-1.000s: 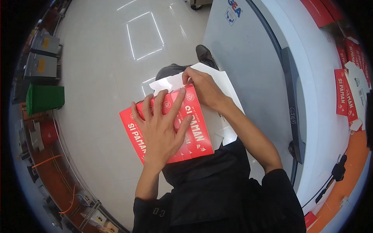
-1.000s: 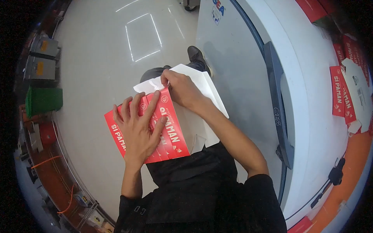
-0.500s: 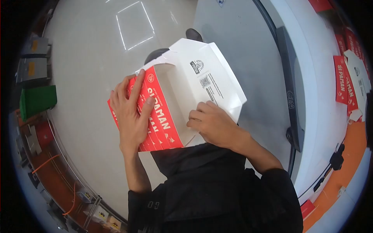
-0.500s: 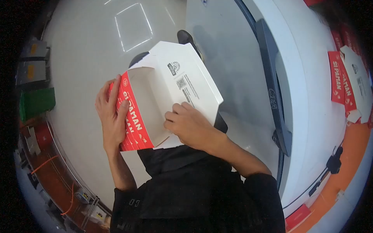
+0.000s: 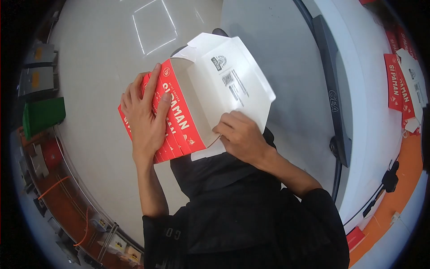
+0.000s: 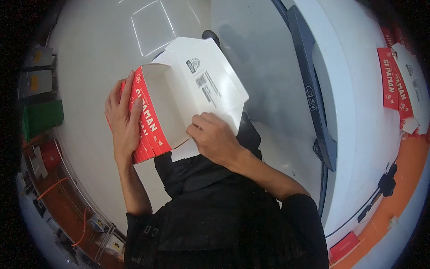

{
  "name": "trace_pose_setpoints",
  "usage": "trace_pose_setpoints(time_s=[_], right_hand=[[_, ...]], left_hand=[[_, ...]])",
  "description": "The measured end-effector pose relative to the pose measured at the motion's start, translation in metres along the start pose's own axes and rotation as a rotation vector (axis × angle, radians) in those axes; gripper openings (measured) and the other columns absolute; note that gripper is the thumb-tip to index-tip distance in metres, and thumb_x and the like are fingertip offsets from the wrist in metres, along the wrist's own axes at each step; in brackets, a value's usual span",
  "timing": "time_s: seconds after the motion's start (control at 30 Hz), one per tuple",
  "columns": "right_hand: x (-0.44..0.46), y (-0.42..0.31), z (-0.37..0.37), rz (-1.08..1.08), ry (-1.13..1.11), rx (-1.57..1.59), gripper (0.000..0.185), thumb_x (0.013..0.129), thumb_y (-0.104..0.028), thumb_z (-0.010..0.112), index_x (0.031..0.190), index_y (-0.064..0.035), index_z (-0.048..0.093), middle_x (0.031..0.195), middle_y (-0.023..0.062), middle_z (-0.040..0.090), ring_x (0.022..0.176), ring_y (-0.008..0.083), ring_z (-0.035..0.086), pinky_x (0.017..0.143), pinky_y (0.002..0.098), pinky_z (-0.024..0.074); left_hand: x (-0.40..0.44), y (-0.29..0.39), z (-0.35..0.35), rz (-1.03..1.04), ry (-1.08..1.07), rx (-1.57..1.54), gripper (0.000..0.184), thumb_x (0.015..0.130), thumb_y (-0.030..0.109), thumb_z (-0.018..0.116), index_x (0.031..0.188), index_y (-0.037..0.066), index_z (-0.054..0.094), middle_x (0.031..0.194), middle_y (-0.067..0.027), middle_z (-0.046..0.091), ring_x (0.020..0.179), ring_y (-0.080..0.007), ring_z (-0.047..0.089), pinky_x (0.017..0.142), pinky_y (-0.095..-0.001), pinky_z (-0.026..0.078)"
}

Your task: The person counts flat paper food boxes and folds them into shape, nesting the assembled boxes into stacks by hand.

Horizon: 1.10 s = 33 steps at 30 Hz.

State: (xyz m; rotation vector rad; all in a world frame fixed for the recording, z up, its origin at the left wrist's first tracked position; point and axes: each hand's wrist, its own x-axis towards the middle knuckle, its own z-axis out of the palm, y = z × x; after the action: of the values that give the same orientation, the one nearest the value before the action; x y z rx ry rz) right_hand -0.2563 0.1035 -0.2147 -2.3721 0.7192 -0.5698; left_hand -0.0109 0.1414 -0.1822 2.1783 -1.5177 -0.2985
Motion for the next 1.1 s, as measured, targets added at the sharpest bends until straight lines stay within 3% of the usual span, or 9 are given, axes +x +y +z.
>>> trace_pose_setpoints(time_s=[0.33, 0.43, 0.53, 0.83, 1.03, 1.1], right_hand=[[-0.01, 0.001, 0.001, 0.03, -0.055, 0.093, 0.016, 0.08, 0.005, 0.07, 0.094, -0.0024, 0.07, 0.09, 0.0078, 0.065, 0.083, 0.0277, 0.067, 0.074, 0.0379, 0.0553], [-0.008, 0.004, -0.001, 0.012, -0.052, 0.137, 0.012, 0.083, 0.003, 0.065, 0.094, -0.0017, 0.068, 0.086, 0.0093, 0.061, 0.083, 0.0286, 0.064, 0.075, 0.0402, 0.0537], [-0.008, 0.004, 0.002, 0.016, -0.04, 0.109, 0.016, 0.081, 0.005, 0.07, 0.095, -0.0012, 0.07, 0.088, 0.0089, 0.066, 0.082, 0.0275, 0.067, 0.073, 0.0379, 0.0558], [-0.013, 0.002, 0.002, 0.023, -0.097, 0.136, 0.018, 0.085, 0.003, 0.064, 0.102, 0.0007, 0.068, 0.092, 0.0129, 0.065, 0.089, 0.0314, 0.067, 0.079, 0.042, 0.0558], [-0.005, 0.024, 0.003, 0.059, 0.049, 0.239, 0.015, 0.087, 0.003, 0.069, 0.101, -0.0008, 0.069, 0.091, 0.0117, 0.069, 0.084, 0.0317, 0.069, 0.073, 0.0391, 0.0563], [0.005, 0.034, 0.001, 0.091, 0.089, 0.253, 0.016, 0.088, 0.003, 0.07, 0.104, -0.001, 0.07, 0.095, 0.0127, 0.071, 0.086, 0.0304, 0.072, 0.075, 0.0372, 0.0573]], left_hand=[[0.003, 0.003, -0.003, 0.014, 0.022, 0.046, 0.055, 0.102, 0.051, 0.054, 0.152, 0.029, 0.054, 0.148, -0.014, 0.049, 0.141, -0.0355, 0.039, 0.121, -0.0548, 0.024], [0.002, 0.003, -0.004, 0.02, 0.024, 0.01, 0.056, 0.101, 0.051, 0.054, 0.152, 0.029, 0.053, 0.147, -0.0144, 0.049, 0.14, -0.0352, 0.039, 0.121, -0.0548, 0.022], [0.0, 0.002, -0.001, 0.035, 0.04, 0.029, 0.056, 0.101, 0.051, 0.055, 0.153, 0.03, 0.053, 0.146, -0.0137, 0.05, 0.14, -0.0349, 0.039, 0.122, -0.0566, 0.019], [0.0, 0.018, -0.003, 0.011, 0.021, 0.117, 0.059, 0.099, 0.053, 0.056, 0.153, 0.031, 0.052, 0.147, -0.0122, 0.048, 0.143, -0.0351, 0.039, 0.124, -0.0615, 0.009], [-0.003, 0.017, -0.008, -0.041, 0.032, 0.163, 0.058, 0.103, 0.051, 0.05, 0.157, 0.027, 0.047, 0.147, -0.016, 0.048, 0.142, -0.0365, 0.039, 0.122, -0.0605, 0.016], [-0.007, 0.012, -0.026, -0.114, -0.04, 0.104, 0.058, 0.106, 0.049, 0.046, 0.158, 0.025, 0.045, 0.148, -0.0174, 0.047, 0.141, -0.0374, 0.039, 0.121, -0.0558, 0.022]])
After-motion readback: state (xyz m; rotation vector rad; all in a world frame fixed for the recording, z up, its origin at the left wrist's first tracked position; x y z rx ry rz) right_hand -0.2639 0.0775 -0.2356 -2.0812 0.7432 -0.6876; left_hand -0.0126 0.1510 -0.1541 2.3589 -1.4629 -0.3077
